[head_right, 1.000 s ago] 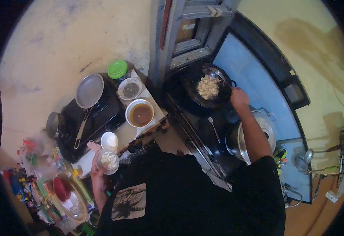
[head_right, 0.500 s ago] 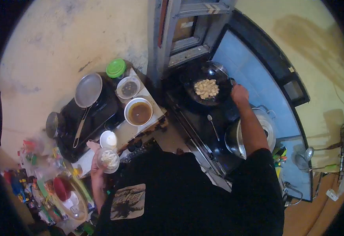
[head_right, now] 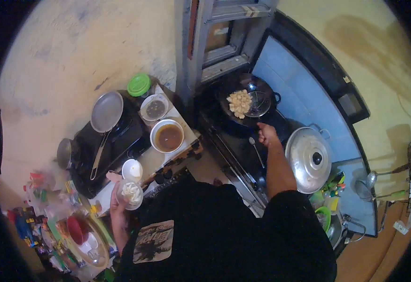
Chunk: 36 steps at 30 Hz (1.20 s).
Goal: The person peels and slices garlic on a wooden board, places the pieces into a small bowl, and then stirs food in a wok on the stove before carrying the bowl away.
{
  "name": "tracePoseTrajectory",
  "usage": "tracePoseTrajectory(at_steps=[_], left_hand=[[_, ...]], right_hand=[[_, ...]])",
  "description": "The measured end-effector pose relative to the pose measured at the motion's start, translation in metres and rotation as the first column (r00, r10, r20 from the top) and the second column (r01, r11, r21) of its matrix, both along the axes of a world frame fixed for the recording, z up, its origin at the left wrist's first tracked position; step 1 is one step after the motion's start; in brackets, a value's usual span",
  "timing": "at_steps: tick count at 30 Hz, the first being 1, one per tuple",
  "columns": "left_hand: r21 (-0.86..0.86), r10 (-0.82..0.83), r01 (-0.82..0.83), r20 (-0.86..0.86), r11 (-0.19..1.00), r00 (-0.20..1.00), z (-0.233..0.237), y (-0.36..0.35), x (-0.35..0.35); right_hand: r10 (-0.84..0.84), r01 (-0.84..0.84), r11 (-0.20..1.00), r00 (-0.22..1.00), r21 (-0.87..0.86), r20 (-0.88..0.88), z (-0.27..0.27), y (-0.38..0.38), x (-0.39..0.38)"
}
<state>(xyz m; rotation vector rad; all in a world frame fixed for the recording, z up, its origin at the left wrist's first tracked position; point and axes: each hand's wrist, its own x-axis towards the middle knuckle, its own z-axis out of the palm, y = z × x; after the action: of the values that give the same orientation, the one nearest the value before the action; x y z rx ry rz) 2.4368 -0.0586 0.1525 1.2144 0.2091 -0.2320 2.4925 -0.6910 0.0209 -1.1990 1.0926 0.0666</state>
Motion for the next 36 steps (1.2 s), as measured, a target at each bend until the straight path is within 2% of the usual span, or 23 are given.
tracePoseTrajectory(at_steps=[1, 2, 4, 5, 7, 8, 10, 11, 12, 13, 14, 15, 16, 17, 19, 23, 25, 26, 28, 29, 30, 32, 36], left_hand=[[0.001, -0.007, 0.007, 0.002, 1.0, 1.0, 0.002, -0.001, 0.001], [0.008, -0.023, 0.023, 0.015, 1.0, 1.0, 0.006, -0.004, 0.003], [0.021, -0.042, 0.041, 0.031, 0.999, 0.999, 0.013, -0.006, 0.007], [0.035, -0.034, 0.033, 0.039, 0.999, 0.999, 0.016, -0.007, 0.008], [0.047, -0.027, 0.025, 0.048, 0.999, 0.998, 0.02, -0.007, 0.01], [0.045, -0.024, 0.022, 0.047, 0.999, 0.999, 0.022, -0.007, 0.01], [0.042, -0.022, 0.02, 0.044, 0.999, 0.999, 0.021, -0.006, 0.01], [0.033, -0.017, 0.016, 0.042, 0.999, 0.999, 0.02, -0.006, 0.009], [0.024, -0.013, 0.012, 0.039, 1.0, 0.999, 0.018, -0.006, 0.009], [0.022, -0.015, 0.014, 0.036, 1.0, 0.999, 0.016, -0.006, 0.009], [0.011, -0.028, 0.027, 0.031, 1.0, 0.999, 0.014, -0.006, 0.009], [-0.001, -0.04, 0.04, 0.027, 0.999, 0.999, 0.012, -0.005, 0.01], [-0.007, -0.041, 0.041, 0.024, 0.999, 0.999, 0.009, -0.005, 0.01], [-0.003, -0.041, 0.041, 0.03, 0.999, 0.999, 0.006, -0.005, 0.011], [-0.006, -0.042, 0.042, 0.034, 0.999, 0.999, 0.004, -0.008, 0.014], [-0.008, -0.068, 0.068, 0.042, 0.998, 0.997, 0.001, -0.008, 0.017], [-0.003, -0.064, 0.064, 0.039, 0.998, 0.997, -0.001, -0.006, 0.018], [-0.001, -0.071, 0.071, 0.041, 0.997, 0.997, -0.002, -0.006, 0.018], [-0.001, -0.08, 0.08, 0.04, 0.997, 0.996, -0.003, -0.007, 0.018], [0.002, -0.083, 0.083, 0.039, 0.997, 0.996, -0.003, -0.007, 0.019], [0.007, -0.085, 0.085, 0.039, 0.996, 0.996, -0.003, -0.007, 0.019], [0.009, -0.087, 0.087, 0.033, 0.996, 0.996, -0.001, -0.007, 0.019], [0.009, -0.052, 0.052, 0.036, 0.999, 0.998, 0.001, -0.003, 0.016]], right_hand=[[-0.068, 0.055, 0.99, 0.993, 0.131, 0.099, 0.001, 0.009, 0.0], [-0.074, 0.06, 0.989, 0.992, 0.134, 0.101, 0.004, 0.014, 0.002], [-0.123, 0.059, 0.958, 0.968, 0.28, 0.217, 0.006, 0.019, 0.009], [-0.125, 0.06, 0.957, 0.968, 0.283, 0.22, 0.01, 0.019, 0.01], [-0.075, 0.05, 0.993, 0.968, 0.109, 0.238, 0.019, 0.02, 0.011], [-0.075, 0.05, 0.993, 0.968, 0.108, 0.239, 0.024, 0.019, 0.01], [0.105, -0.067, 0.976, 0.978, -0.208, 0.178, 0.047, 0.024, 0.006], [0.104, -0.066, 0.975, 0.979, -0.21, 0.175, 0.041, 0.019, 0.005], [0.261, -0.153, 0.856, 0.953, -0.495, 0.156, 0.036, 0.016, 0.003], [0.401, -0.213, 0.647, 0.911, -0.732, 0.09, 0.032, 0.011, 0.002], [0.4, -0.214, 0.645, 0.912, -0.734, 0.086, 0.028, 0.007, -0.002], [0.494, -0.2, 0.374, 0.869, -0.906, 0.012, 0.035, 0.01, -0.007], [0.559, -0.152, 0.066, 0.824, -0.986, -0.09, 0.042, 0.012, -0.012], [0.558, -0.154, 0.061, 0.825, -0.986, -0.095, 0.062, 0.022, -0.014], [0.408, -0.473, 0.038, 0.812, -0.88, -0.418, 0.102, 0.043, -0.016], [0.406, -0.433, -0.018, 0.82, -0.901, -0.403, 0.1, 0.04, -0.021], [0.521, -0.314, 0.065, 0.82, -0.947, -0.237, 0.099, 0.044, -0.023], [0.518, -0.315, 0.063, 0.821, -0.947, -0.239, 0.092, 0.043, -0.022], [0.539, -0.358, 0.012, 0.789, -0.934, -0.296, 0.091, 0.055, -0.013], [0.446, -0.535, -0.004, 0.755, -0.845, -0.48, 0.094, 0.058, -0.011], [0.447, -0.535, -0.004, 0.755, -0.845, -0.48, 0.094, 0.055, -0.009], [0.283, -0.631, -0.014, 0.741, -0.775, -0.609, 0.092, 0.046, -0.004], [0.308, -0.576, -0.064, 0.766, -0.815, -0.565, 0.088, 0.011, -0.004]])
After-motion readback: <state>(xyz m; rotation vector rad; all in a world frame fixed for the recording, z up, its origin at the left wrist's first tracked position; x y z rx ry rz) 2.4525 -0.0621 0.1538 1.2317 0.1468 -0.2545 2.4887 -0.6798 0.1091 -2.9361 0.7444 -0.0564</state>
